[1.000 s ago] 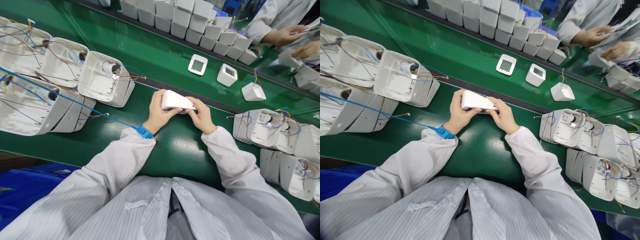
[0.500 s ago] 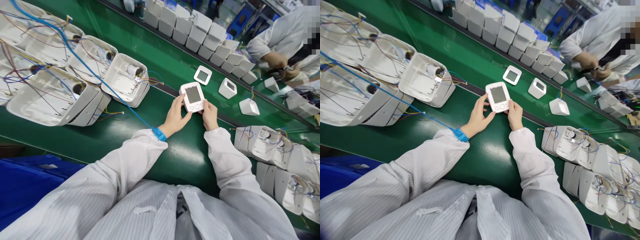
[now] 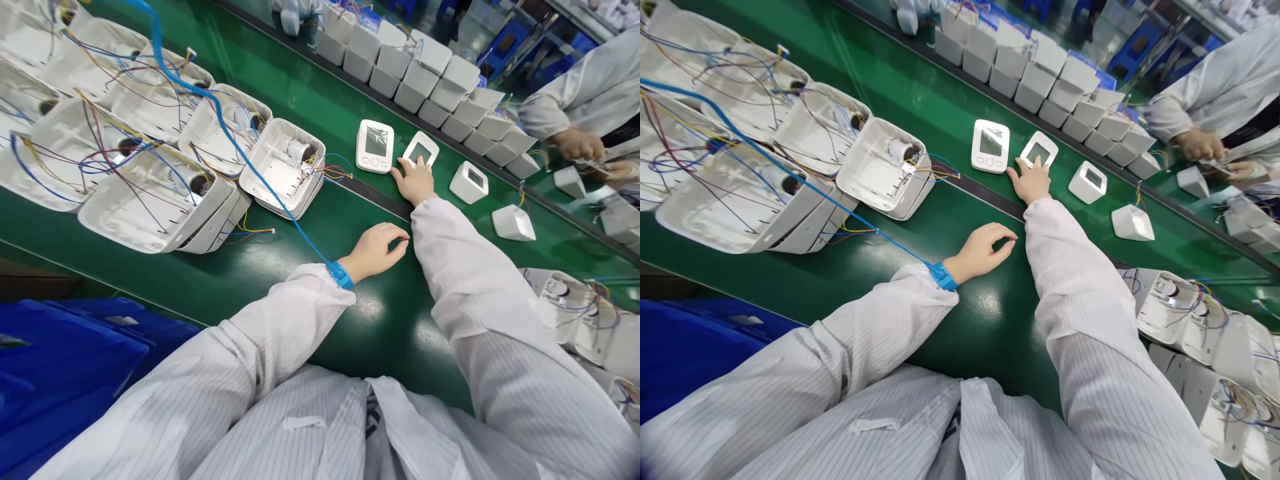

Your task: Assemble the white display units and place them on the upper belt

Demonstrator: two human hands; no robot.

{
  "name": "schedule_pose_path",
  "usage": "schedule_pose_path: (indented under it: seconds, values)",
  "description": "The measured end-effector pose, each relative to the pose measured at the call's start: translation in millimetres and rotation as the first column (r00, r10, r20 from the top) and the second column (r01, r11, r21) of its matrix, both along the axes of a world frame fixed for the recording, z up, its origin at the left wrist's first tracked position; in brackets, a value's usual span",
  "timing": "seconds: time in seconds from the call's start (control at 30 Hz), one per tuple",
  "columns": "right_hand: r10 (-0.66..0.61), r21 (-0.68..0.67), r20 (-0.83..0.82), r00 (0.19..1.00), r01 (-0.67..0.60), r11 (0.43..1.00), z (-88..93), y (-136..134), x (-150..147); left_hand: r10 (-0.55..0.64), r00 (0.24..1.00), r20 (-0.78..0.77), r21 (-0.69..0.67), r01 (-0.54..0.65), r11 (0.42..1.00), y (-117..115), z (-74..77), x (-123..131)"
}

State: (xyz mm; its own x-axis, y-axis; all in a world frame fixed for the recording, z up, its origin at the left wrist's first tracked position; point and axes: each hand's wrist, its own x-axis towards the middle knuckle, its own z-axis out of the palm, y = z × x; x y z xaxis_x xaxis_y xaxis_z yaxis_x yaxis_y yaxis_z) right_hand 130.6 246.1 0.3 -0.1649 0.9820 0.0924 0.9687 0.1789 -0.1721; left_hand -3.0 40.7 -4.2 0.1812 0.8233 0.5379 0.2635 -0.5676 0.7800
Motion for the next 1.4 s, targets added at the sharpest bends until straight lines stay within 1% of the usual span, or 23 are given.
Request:
schedule_pose_path:
  seconds: [0.1, 0.2, 0.3, 0.37, 0.43, 0.53, 0.6, 0.67, 0.73, 0.77, 0.8, 0.83, 0.9, 0.97, 1.0, 1.03, 1.1, 1.13, 1.2, 1.27, 1.33, 1.37, 1.4]
  values:
    - [0.04, 0.109, 0.008, 0.999, -0.04, 0.993, 0.6, -14.6, 5.5, -0.002, 1.0, -0.031, -0.021, 0.002, 1.0, -0.3, 0.2, 0.7]
    - [0.03, 0.154, 0.023, 0.999, -0.033, 0.988, 1.3, -25.8, 22.0, -0.036, 0.996, -0.086, 0.012, 0.037, 0.999, -1.5, -1.2, 2.6]
    - [0.018, 0.185, 0.03, 0.999, -0.023, 0.983, 0.4, -29.7, 40.8, -0.084, 0.985, -0.148, 0.03, 0.089, 0.996, -2.6, -2.9, 3.6]
    - [0.056, 0.218, 0.013, 0.998, -0.058, 0.974, 1.0, -28.1, 49.0, -0.085, 0.983, -0.163, 0.019, 0.089, 0.996, -2.8, -3.3, 3.2]
    - [0.08, 0.259, -0.047, 0.996, -0.065, 0.964, 4.0, -25.0, 52.7, -0.08, 0.984, -0.157, 0.004, 0.081, 0.997, -2.8, -3.1, 2.2]
    - [-0.015, 0.311, -0.274, 0.962, 0.103, 0.945, 9.9, -26.8, 52.6, -0.097, 0.987, -0.131, -0.021, 0.095, 0.995, -2.5, -2.2, 0.7]
    - [-0.06, 0.3, -0.521, 0.851, 0.249, 0.921, 10.8, -38.9, 50.6, -0.114, 0.989, -0.095, -0.053, 0.109, 0.993, -1.5, -1.7, 0.6]
    - [-0.057, 0.221, -0.769, 0.637, 0.349, 0.911, 7.6, -63.3, 47.5, -0.114, 0.994, 0.001, -0.155, 0.113, 0.982, 0.8, -1.4, 1.5]
    - [-0.07, 0.096, -0.915, 0.396, 0.384, 0.918, 1.9, -99.7, 43.2, -0.066, 0.982, 0.174, -0.336, 0.122, 0.934, 4.4, -1.6, 3.0]
    - [-0.064, 0.063, -0.945, 0.321, 0.369, 0.927, -1.0, -121.4, 40.8, -0.03, 0.961, 0.274, -0.424, 0.149, 0.893, 6.3, -1.9, 3.9]
    - [-0.042, 0.056, -0.956, 0.291, 0.319, 0.946, -3.4, -144.4, 38.2, 0.001, 0.929, 0.369, -0.489, 0.194, 0.85, 8.0, -2.2, 4.8]
    - [-0.01, 0.067, -0.956, 0.294, 0.25, 0.966, -5.0, -167.7, 35.5, 0.022, 0.891, 0.453, -0.531, 0.25, 0.81, 9.2, -2.7, 5.7]
    - [0.005, 0.014, -0.944, 0.329, 0.024, 1.0, -5.4, -210.6, 30.6, 0.067, 0.8, 0.597, -0.573, 0.366, 0.733, 9.5, -3.3, 7.2]
    - [0.011, -0.083, -0.914, 0.406, -0.214, 0.973, -2.5, -239.8, 28.1, 0.131, 0.693, 0.709, -0.589, 0.479, 0.651, 7.4, -3.1, 8.3]
    - [0.029, -0.095, -0.898, 0.439, -0.256, 0.962, -0.3, -246.4, 28.8, 0.164, 0.646, 0.746, -0.589, 0.523, 0.616, 5.8, -2.5, 8.7]
    - [0.049, -0.08, -0.884, 0.466, -0.254, 0.964, 2.0, -246.7, 31.3, 0.188, 0.607, 0.772, -0.583, 0.558, 0.591, 4.2, -1.4, 8.9]
    - [0.067, 0.004, -0.87, 0.488, -0.129, 0.992, 6.6, -227.8, 43.7, 0.19, 0.579, 0.793, -0.575, 0.609, 0.546, 1.6, 2.1, 8.8]
    - [0.054, 0.04, -0.874, 0.482, -0.04, 0.998, 8.6, -209.8, 54.1, 0.187, 0.583, 0.791, -0.584, 0.625, 0.518, 0.9, 4.3, 8.6]
    - [-0.034, 0.026, -0.894, 0.447, 0.128, 0.991, 11.7, -163.3, 81.9, 0.19, 0.586, 0.788, -0.599, 0.658, 0.455, 0.9, 9.4, 7.4]
    - [-0.178, -0.041, -0.888, 0.424, 0.313, 0.949, 12.5, -115.2, 114.4, 0.224, 0.553, 0.803, -0.589, 0.677, 0.441, 2.7, 14.6, 5.0]
    - [-0.305, -0.103, -0.885, 0.352, 0.491, 0.865, 9.8, -78.9, 144.1, 0.281, 0.51, 0.813, -0.58, 0.674, 0.458, 5.4, 19.3, 1.3]
    - [-0.338, -0.109, -0.873, 0.352, 0.535, 0.838, 7.0, -67.6, 155.7, 0.308, 0.496, 0.812, -0.583, 0.67, 0.459, 6.7, 21.2, -0.8]
    - [-0.357, -0.08, -0.85, 0.388, 0.574, 0.815, 3.6, -61.0, 164.5, 0.33, 0.489, 0.808, -0.589, 0.668, 0.454, 7.7, 22.8, -2.7]
